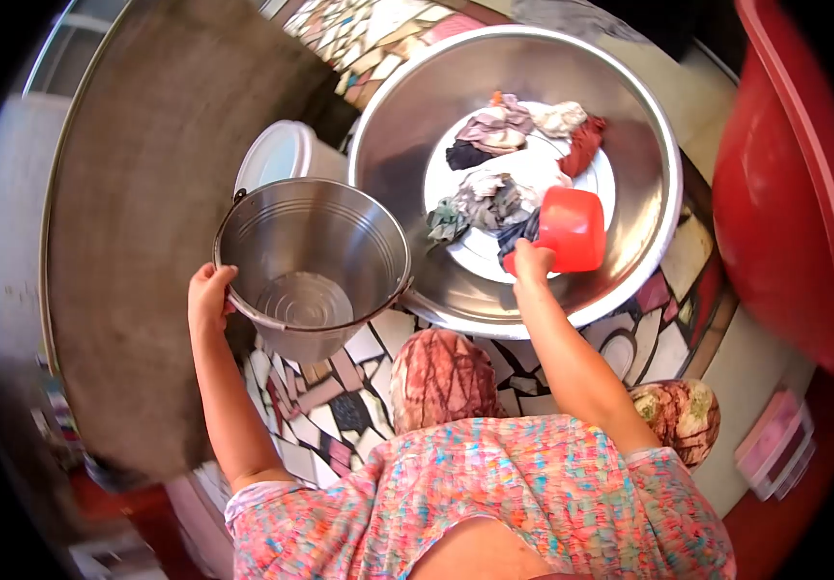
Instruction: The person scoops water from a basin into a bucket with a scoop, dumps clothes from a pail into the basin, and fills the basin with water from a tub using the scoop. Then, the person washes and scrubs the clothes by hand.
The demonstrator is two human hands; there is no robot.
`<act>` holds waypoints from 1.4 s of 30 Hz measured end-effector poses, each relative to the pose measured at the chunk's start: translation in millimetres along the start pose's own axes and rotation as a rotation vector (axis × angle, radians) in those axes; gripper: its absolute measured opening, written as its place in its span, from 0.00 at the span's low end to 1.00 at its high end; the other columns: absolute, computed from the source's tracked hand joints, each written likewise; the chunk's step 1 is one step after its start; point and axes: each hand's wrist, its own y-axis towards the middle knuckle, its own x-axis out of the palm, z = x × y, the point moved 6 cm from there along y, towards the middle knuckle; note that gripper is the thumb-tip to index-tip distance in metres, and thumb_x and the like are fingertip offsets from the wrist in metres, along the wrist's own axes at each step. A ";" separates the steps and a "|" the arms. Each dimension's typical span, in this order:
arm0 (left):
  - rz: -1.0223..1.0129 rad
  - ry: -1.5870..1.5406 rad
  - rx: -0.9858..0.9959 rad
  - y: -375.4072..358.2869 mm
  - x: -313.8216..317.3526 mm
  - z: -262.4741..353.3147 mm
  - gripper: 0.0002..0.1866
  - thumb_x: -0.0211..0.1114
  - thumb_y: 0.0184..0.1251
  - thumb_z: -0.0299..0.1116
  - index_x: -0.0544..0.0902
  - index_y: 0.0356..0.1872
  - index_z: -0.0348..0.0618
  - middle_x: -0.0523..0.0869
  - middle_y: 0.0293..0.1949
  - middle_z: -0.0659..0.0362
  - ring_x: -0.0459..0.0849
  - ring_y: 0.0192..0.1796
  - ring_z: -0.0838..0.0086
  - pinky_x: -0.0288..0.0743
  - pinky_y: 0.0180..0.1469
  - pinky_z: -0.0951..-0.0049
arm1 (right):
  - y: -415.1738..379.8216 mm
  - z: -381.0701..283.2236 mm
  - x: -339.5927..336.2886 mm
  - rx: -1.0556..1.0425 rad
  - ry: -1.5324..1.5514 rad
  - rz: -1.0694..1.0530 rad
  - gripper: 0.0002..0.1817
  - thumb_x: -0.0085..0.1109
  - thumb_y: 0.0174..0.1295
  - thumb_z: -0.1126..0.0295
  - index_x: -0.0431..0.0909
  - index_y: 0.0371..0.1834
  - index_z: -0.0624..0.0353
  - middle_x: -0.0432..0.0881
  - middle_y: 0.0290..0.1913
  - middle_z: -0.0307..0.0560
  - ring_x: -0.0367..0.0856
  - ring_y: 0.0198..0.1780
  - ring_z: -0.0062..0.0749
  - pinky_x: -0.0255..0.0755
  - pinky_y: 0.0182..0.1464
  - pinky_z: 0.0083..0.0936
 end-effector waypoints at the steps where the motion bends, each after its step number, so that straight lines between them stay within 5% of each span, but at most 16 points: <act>1: -0.036 -0.141 -0.065 -15.1 -8.1 -27.7 0.07 0.60 0.52 0.28 0.71 0.21 0.46 0.68 0.14 0.68 0.61 0.09 0.84 0.57 0.09 0.84 | -11.7 -18.6 -7.6 -0.262 -0.024 0.191 0.13 0.58 0.43 0.77 0.68 0.33 0.68 0.71 0.31 0.45 0.73 0.31 0.30 0.68 0.34 0.30; 4: 0.078 -0.336 -0.103 -37.3 -17.0 -120.7 0.06 0.60 0.50 0.25 0.71 0.21 0.47 0.67 0.14 0.69 0.61 0.09 0.86 0.56 0.09 0.84 | -43.2 -54.9 -16.1 -0.248 -0.144 0.077 0.38 0.63 0.45 0.75 0.54 0.58 0.77 0.68 0.55 0.62 0.70 0.55 0.43 0.62 0.58 0.32; 9: 0.375 -0.784 -0.188 -63.8 -10.3 -242.7 0.07 0.59 0.50 0.22 0.70 0.22 0.47 0.70 0.14 0.68 0.62 0.09 0.84 0.53 0.08 0.84 | -26.9 -99.4 -14.0 -0.634 -0.285 0.052 0.38 0.63 0.48 0.70 0.55 0.61 0.73 0.70 0.54 0.61 0.72 0.54 0.46 0.64 0.56 0.32; 12: 0.463 -0.965 -0.278 -77.0 9.2 -285.9 0.09 0.62 0.47 0.23 0.70 0.24 0.48 0.68 0.15 0.68 0.62 0.11 0.84 0.55 0.08 0.85 | -55.3 -151.0 5.3 -0.667 -0.113 -0.208 0.16 0.59 0.53 0.74 0.68 0.45 0.62 0.76 0.35 0.44 0.75 0.28 0.25 0.70 0.28 0.23; 15: 0.538 -1.052 -0.343 -82.5 41.2 -318.4 0.08 0.62 0.47 0.26 0.71 0.26 0.47 0.71 0.20 0.65 0.66 0.14 0.81 0.61 0.11 0.82 | -95.0 -197.4 20.9 -0.551 0.028 -0.531 0.07 0.56 0.56 0.76 0.72 0.37 0.64 0.77 0.28 0.45 0.75 0.25 0.27 0.69 0.22 0.18; 17: 0.536 -1.173 -0.343 -82.4 67.1 -329.2 0.09 0.62 0.46 0.26 0.71 0.29 0.47 0.71 0.19 0.65 0.68 0.14 0.81 0.61 0.11 0.83 | -59.6 -211.4 23.2 -0.150 0.191 -0.838 0.13 0.53 0.59 0.73 0.69 0.47 0.65 0.77 0.34 0.49 0.75 0.27 0.22 0.68 0.22 0.14; 19: 0.527 -1.232 -0.306 -74.4 96.7 -351.5 0.09 0.60 0.50 0.27 0.75 0.35 0.45 0.77 0.21 0.64 0.70 0.13 0.82 0.62 0.10 0.84 | -88.9 -240.4 12.0 -0.216 0.178 -0.895 0.25 0.50 0.62 0.67 0.59 0.61 0.63 0.76 0.48 0.55 0.77 0.33 0.23 0.71 0.27 0.16; 22: 0.421 -1.341 -0.289 -73.2 123.0 -358.9 0.07 0.58 0.53 0.27 0.75 0.35 0.45 0.79 0.22 0.63 0.73 0.16 0.82 0.66 0.13 0.83 | -90.8 -260.3 -7.3 -0.049 0.287 -1.016 0.26 0.50 0.62 0.67 0.58 0.63 0.62 0.74 0.53 0.58 0.78 0.36 0.27 0.73 0.32 0.21; 26: 0.340 -1.253 -0.411 -70.0 145.6 -387.0 0.13 0.58 0.56 0.30 0.75 0.43 0.40 0.80 0.24 0.60 0.79 0.23 0.74 0.76 0.24 0.74 | -72.8 -260.6 -31.2 0.024 0.423 -1.003 0.25 0.50 0.62 0.68 0.59 0.61 0.63 0.74 0.53 0.57 0.78 0.38 0.28 0.73 0.33 0.21; 28: 0.440 -0.441 -0.542 -30.9 148.6 -441.5 0.24 0.60 0.58 0.38 0.70 0.55 0.38 0.82 0.37 0.52 0.82 0.41 0.61 0.76 0.46 0.63 | -59.5 -257.4 -35.6 -0.005 0.463 -1.071 0.25 0.50 0.61 0.69 0.59 0.61 0.64 0.74 0.54 0.57 0.77 0.40 0.30 0.74 0.35 0.23; 29: 0.446 -0.156 -0.715 -74.2 87.9 -352.3 0.33 0.61 0.58 0.47 0.65 0.61 0.38 0.76 0.51 0.45 0.72 0.57 0.53 0.64 0.60 0.60 | -54.6 -253.0 -37.3 0.002 0.473 -1.069 0.25 0.50 0.61 0.69 0.59 0.61 0.64 0.74 0.54 0.57 0.77 0.40 0.30 0.74 0.35 0.23; 31: 0.659 0.026 -0.433 -89.5 32.9 -253.1 0.32 0.63 0.53 0.48 0.71 0.56 0.40 0.75 0.52 0.45 0.70 0.59 0.54 0.64 0.60 0.59 | -55.9 -247.0 -36.2 0.035 0.555 -1.208 0.26 0.49 0.61 0.70 0.59 0.62 0.64 0.72 0.56 0.57 0.76 0.42 0.32 0.74 0.38 0.25; 33: 0.618 -0.006 -0.124 -71.9 26.8 -169.7 0.28 0.63 0.53 0.46 0.73 0.53 0.41 0.75 0.52 0.45 0.71 0.57 0.54 0.68 0.56 0.57 | -72.1 -240.5 -35.3 0.106 0.555 -1.187 0.26 0.49 0.61 0.70 0.58 0.62 0.65 0.71 0.57 0.57 0.76 0.43 0.32 0.74 0.39 0.26; 35: 0.442 -0.231 0.287 -49.4 56.2 -83.6 0.24 0.61 0.56 0.45 0.77 0.47 0.36 0.78 0.46 0.44 0.74 0.52 0.54 0.68 0.55 0.63 | -103.5 -236.8 -32.6 0.154 0.472 -1.139 0.25 0.47 0.59 0.72 0.59 0.61 0.65 0.72 0.54 0.55 0.75 0.41 0.34 0.75 0.41 0.29; 38: -0.014 -0.255 0.598 -72.8 130.7 40.3 0.21 0.61 0.56 0.45 0.79 0.43 0.39 0.78 0.45 0.46 0.76 0.50 0.55 0.69 0.53 0.63 | -96.8 -212.2 -38.3 0.157 0.266 -1.206 0.25 0.46 0.54 0.74 0.61 0.59 0.64 0.73 0.46 0.51 0.75 0.38 0.34 0.76 0.38 0.30; 42: -0.371 0.044 0.796 -129.3 227.4 92.5 0.18 0.62 0.55 0.46 0.81 0.41 0.44 0.78 0.43 0.48 0.73 0.53 0.57 0.64 0.56 0.61 | -121.6 -198.6 -50.1 0.133 0.183 -0.868 0.21 0.48 0.55 0.73 0.65 0.54 0.61 0.73 0.32 0.42 0.70 0.24 0.22 0.70 0.22 0.20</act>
